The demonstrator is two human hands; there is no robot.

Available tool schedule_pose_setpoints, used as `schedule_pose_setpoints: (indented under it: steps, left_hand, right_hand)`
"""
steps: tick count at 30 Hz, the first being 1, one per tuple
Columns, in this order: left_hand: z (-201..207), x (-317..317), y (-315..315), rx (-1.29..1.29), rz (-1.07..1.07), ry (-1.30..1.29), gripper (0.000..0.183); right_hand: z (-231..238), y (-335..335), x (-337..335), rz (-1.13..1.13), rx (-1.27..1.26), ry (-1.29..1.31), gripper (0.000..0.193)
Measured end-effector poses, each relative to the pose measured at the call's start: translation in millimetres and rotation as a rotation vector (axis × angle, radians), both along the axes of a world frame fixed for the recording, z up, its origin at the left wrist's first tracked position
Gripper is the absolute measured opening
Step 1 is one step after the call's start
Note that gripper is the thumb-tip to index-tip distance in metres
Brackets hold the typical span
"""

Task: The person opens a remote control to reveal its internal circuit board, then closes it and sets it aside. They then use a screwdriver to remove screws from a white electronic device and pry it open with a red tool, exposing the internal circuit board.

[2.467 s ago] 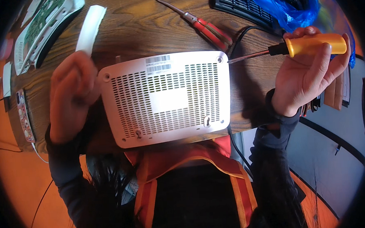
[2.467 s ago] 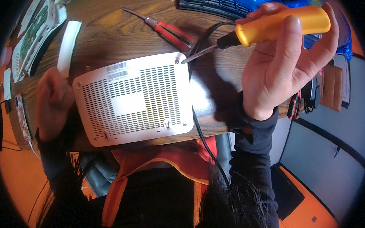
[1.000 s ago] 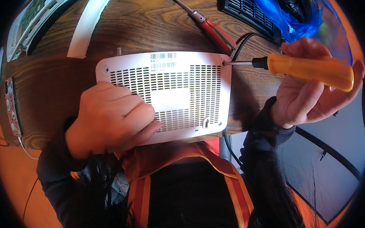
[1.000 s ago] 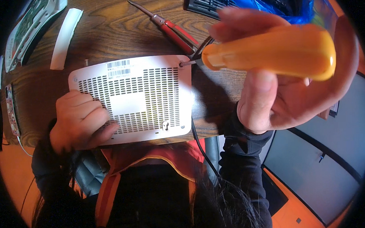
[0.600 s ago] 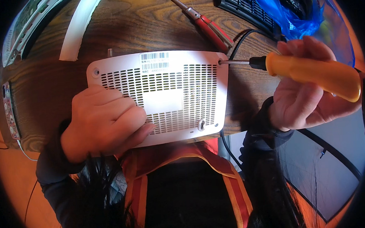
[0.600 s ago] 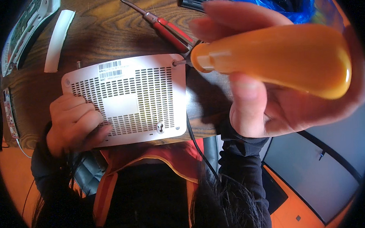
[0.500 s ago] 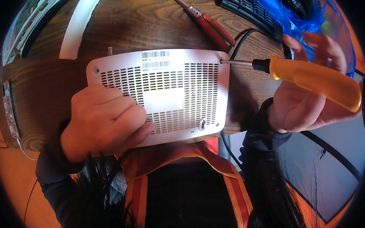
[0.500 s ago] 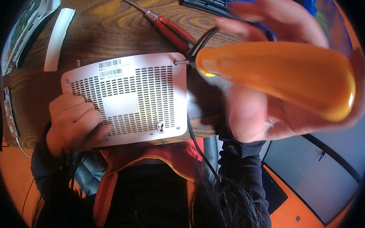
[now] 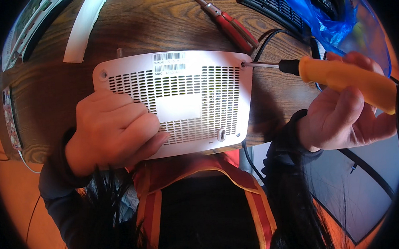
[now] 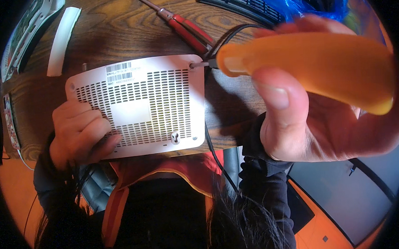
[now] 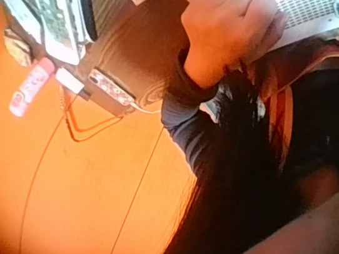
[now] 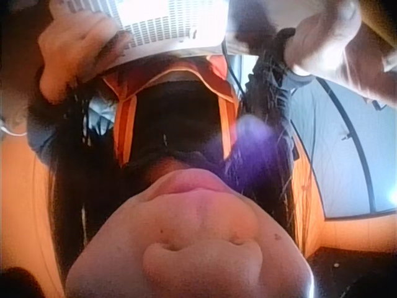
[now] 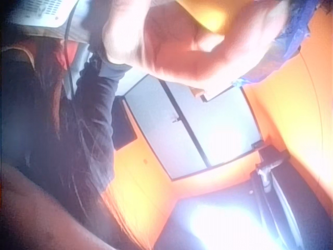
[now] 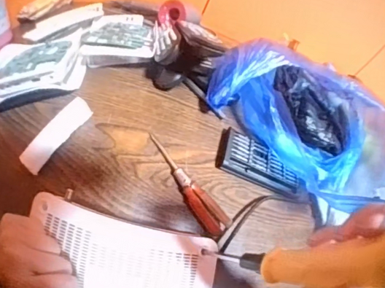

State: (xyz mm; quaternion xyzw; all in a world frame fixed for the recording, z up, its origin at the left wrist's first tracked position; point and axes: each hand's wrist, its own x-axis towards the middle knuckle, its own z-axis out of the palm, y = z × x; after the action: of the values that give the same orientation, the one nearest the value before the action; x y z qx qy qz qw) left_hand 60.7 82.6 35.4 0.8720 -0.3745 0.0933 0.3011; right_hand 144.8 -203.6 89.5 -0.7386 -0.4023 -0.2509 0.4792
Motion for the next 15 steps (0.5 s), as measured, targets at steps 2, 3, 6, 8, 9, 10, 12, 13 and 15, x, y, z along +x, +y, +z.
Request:
schedule_pose_setpoints:
  steps: [2, 3, 6, 8, 9, 10, 12, 13, 15]
  left_hand:
    - [-1, 1, 1, -0.005, -0.001, 0.006, 0.019]
    - [-1, 2, 1, -0.006, 0.0, 0.008, 0.02]
    - [-2, 1, 1, -0.009, 0.007, 0.003, 0.02]
    - [-2, 1, 1, -0.005, 0.011, -0.007, 0.02]
    - [-2, 1, 1, -0.004, 0.013, -0.013, 0.02]
    - [-2, 1, 1, -0.005, 0.013, -0.01, 0.02]
    - [-2, 1, 1, -0.005, 0.014, -0.003, 0.02]
    - [-1, 1, 0, -0.001, 0.014, -0.003, 0.02]
    - [0, 0, 0, 0.003, 0.015, 0.0, 0.02]
  right_hand:
    - [-3, 3, 1, 0.024, -0.03, -0.012, 0.046]
    - [-5, 6, 1, 0.102, 0.053, 0.031, 0.045]
    - [-9, 12, 5, 0.335, 0.286, 0.116, 0.044]
    - [-3, 10, 8, 0.272, 0.112, 0.075, 0.044]
    - [0, 8, 9, 0.243, 0.025, 0.048, 0.044]
    - [0, 6, 8, 0.175, -0.019, 0.023, 0.045]
    - [-3, 4, 8, 0.115, 0.056, 0.038, 0.045]
    - [-6, 4, 7, 0.086, 0.093, 0.045, 0.046]
    - [-8, 4, 6, 0.121, 0.167, 0.091, 0.045]
